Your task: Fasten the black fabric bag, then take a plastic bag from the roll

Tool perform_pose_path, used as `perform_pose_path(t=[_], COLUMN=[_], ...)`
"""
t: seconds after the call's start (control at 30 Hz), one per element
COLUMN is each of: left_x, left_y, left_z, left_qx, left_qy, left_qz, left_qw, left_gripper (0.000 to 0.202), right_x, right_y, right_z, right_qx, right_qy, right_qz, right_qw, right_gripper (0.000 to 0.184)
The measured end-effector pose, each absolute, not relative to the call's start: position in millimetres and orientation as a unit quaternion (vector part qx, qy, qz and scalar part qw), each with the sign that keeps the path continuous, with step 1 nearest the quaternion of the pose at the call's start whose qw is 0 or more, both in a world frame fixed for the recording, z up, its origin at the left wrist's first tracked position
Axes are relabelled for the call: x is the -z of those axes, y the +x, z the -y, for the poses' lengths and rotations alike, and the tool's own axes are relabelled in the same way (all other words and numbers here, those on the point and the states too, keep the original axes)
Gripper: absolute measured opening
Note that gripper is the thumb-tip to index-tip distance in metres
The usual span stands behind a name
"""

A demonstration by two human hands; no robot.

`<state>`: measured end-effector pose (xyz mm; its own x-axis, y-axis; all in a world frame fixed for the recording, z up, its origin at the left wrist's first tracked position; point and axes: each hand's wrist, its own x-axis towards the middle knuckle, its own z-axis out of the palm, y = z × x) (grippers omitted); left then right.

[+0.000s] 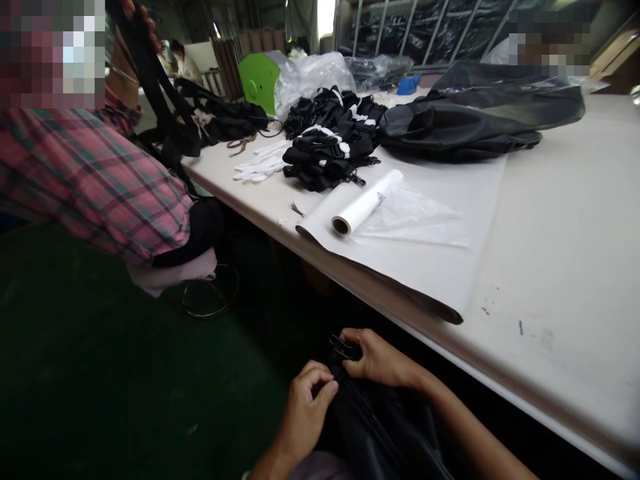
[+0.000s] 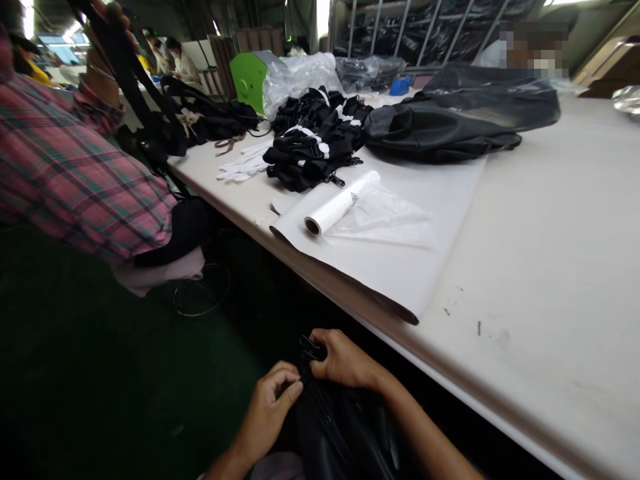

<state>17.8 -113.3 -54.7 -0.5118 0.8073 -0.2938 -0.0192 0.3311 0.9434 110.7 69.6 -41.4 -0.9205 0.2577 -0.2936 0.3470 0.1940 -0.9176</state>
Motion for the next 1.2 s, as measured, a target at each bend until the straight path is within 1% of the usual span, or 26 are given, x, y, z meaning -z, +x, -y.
perform_pose_path(t=[0.13,0.23,0.37,0.47,0.67,0.73,0.77,0.83,0.87,0.9,0.97,1.07,1.1,1.13,1.2], left_x=[63.0,60.7,54.9,54.1,48.9,42.4,38.2,28.8,24.1,19.7,11.8,3.1,1.2,-0.2,-0.8], left_y=[17.8,16.4,15.3,15.4,24.1,30.4,33.5,38.6,40.2,41.2,41.4,39.4,38.8,38.3,38.3], left_z=[111.8,112.8,113.5,110.6,104.8,103.5,102.4,99.2,97.1,94.8,90.4,86.2,85.5,85.0,84.6], left_qx=[-0.522,-0.524,-0.521,-0.52,-0.544,-0.568,-0.581,-0.601,-0.605,-0.606,-0.607,-0.601,-0.596,-0.589,-0.582], left_qy=[0.25,0.252,0.24,0.227,0.189,0.135,0.096,0.018,-0.01,-0.026,-0.046,-0.052,-0.048,-0.041,-0.017], left_qz=[-0.694,-0.68,-0.673,-0.678,-0.688,-0.668,-0.649,-0.607,-0.589,-0.577,-0.56,-0.546,-0.548,-0.555,-0.581], left_qw=[0.428,0.446,0.467,0.466,0.442,0.461,0.481,0.52,0.536,0.547,0.563,0.581,0.586,0.586,0.569], left_gripper=[0.031,0.033,0.026,0.025,0.036,0.039,0.041,0.045,0.047,0.048,0.049,0.045,0.045,0.044,0.042], right_x=[55.0,58.4,53.7,47.1,30.6,21.6,16.2,4.2,-2.2,-8.7,-21.8,-39.5,-44.0,-47.1,-48.5], right_y=[110.7,113.4,119.3,124.0,144.5,155.9,161.9,174.0,179.7,185.0,193.3,198.9,199.3,199.4,199.9], right_z=[-71.7,-72.1,-70.1,-69.9,-73.8,-71.8,-69.9,-64.6,-61.8,-59.0,-54.2,-48.5,-47.1,-45.8,-43.9], right_qx=[0.632,0.652,0.668,0.678,0.721,0.713,0.694,0.644,0.615,0.585,0.504,0.371,0.338,0.31,0.26], right_qy=[0.212,0.224,0.233,0.233,0.216,0.218,0.219,0.211,0.199,0.182,0.142,0.082,0.065,0.05,0.024], right_qz=[-0.744,-0.724,-0.706,-0.697,-0.658,-0.666,-0.684,-0.728,-0.752,-0.779,-0.842,-0.921,-0.936,-0.947,-0.964], right_qw=[0.043,0.035,0.028,0.021,0.016,-0.016,-0.046,-0.107,-0.128,-0.136,-0.131,-0.089,-0.075,-0.064,-0.053], right_gripper=[0.017,0.02,0.02,0.022,0.035,0.034,0.029,0.014,0.006,0.004,0.014,0.035,0.038,0.038,0.033])
